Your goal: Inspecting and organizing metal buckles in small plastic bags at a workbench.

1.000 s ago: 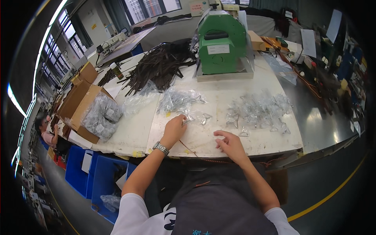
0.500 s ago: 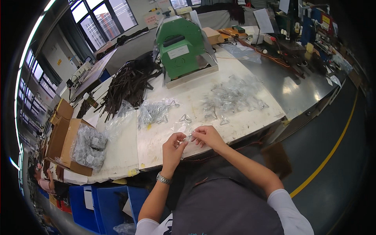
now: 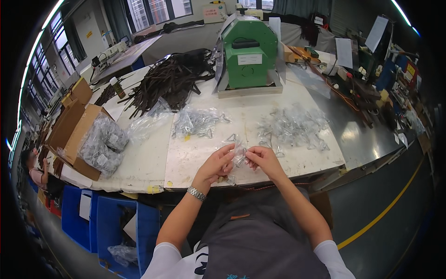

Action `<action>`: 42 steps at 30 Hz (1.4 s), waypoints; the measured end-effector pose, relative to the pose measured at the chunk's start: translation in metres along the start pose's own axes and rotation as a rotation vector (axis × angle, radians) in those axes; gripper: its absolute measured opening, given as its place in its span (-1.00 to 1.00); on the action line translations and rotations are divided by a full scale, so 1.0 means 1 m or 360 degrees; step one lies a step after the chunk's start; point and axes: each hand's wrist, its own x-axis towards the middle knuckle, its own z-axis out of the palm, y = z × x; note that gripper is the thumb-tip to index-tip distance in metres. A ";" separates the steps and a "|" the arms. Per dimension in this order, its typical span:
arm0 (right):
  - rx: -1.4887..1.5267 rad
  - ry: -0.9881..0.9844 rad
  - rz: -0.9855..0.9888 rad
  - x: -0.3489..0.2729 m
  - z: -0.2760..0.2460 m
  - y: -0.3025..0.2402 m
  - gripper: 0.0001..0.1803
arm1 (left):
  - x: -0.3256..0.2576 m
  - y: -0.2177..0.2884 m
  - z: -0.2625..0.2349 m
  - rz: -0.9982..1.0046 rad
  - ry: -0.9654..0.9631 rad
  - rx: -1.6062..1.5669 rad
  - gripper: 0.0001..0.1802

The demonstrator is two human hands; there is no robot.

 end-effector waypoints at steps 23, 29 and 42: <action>-0.1081 0.0084 -0.0360 0.000 -0.031 -0.043 -0.75 | 0.010 -0.002 0.018 -0.0060 0.0094 0.0270 -0.71; -0.1334 0.0312 -0.0627 0.025 -0.020 -0.050 -0.74 | 0.006 0.002 0.024 -0.0048 0.0139 0.0114 -0.71; -0.0140 -0.0020 -0.0068 0.042 -0.014 -0.021 -0.77 | -0.004 -0.011 0.020 -0.0007 0.0240 -0.0132 -0.80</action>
